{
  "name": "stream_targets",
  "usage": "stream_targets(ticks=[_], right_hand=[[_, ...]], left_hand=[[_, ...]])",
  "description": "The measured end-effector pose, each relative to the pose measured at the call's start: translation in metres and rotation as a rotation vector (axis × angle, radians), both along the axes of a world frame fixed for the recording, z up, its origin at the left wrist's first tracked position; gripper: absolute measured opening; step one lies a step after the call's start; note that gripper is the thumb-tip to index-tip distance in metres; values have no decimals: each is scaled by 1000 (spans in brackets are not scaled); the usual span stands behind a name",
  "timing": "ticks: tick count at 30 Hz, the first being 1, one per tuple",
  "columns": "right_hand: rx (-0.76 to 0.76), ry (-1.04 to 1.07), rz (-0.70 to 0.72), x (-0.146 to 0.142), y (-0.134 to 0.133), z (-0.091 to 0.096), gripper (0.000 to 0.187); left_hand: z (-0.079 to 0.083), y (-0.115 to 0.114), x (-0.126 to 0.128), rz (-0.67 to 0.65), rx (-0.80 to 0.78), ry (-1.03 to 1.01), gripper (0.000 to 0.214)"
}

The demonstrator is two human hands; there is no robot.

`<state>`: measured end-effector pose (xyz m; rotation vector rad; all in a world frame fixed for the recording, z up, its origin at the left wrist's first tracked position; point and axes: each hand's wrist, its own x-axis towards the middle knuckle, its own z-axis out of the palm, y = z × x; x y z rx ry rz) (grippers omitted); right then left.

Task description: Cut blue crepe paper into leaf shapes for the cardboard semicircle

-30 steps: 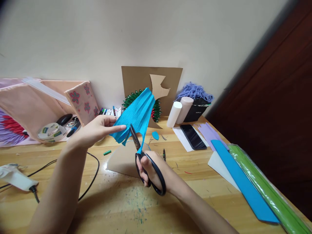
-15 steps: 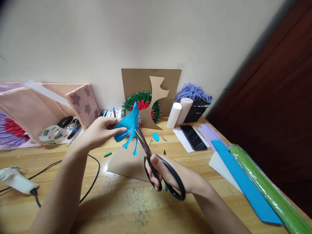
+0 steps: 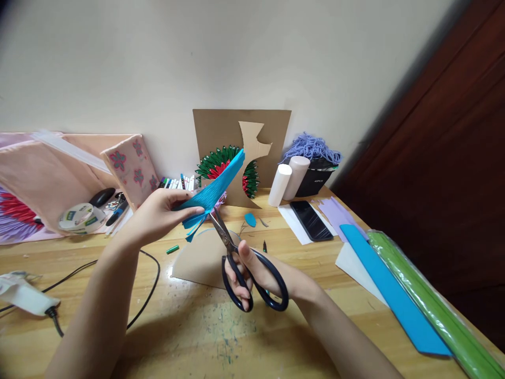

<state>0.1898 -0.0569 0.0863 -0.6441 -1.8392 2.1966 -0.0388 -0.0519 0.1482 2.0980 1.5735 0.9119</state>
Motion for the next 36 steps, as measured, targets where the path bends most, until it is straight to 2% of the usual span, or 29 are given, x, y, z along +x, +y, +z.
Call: stream_targets(ticks=[13,21,28,31,36], right_hand=[[14,14,74,5,-1,1,72],[-2,-18,27,3,1,1,76],[43,52,-57,-2,1,-7,77],[32,94,-81,-6,3,-15,76],[68,137,-151,-13,2,-17,74]], left_hand=[[-3,2,0,6,-4,12,32],[-1,0,3,4,-57,-14,30],[-2,-1,12,10,-175,-230,19],[-3,-1,16,23,-160,-332,27],[-1,-3,20,54,-155,-372,38]])
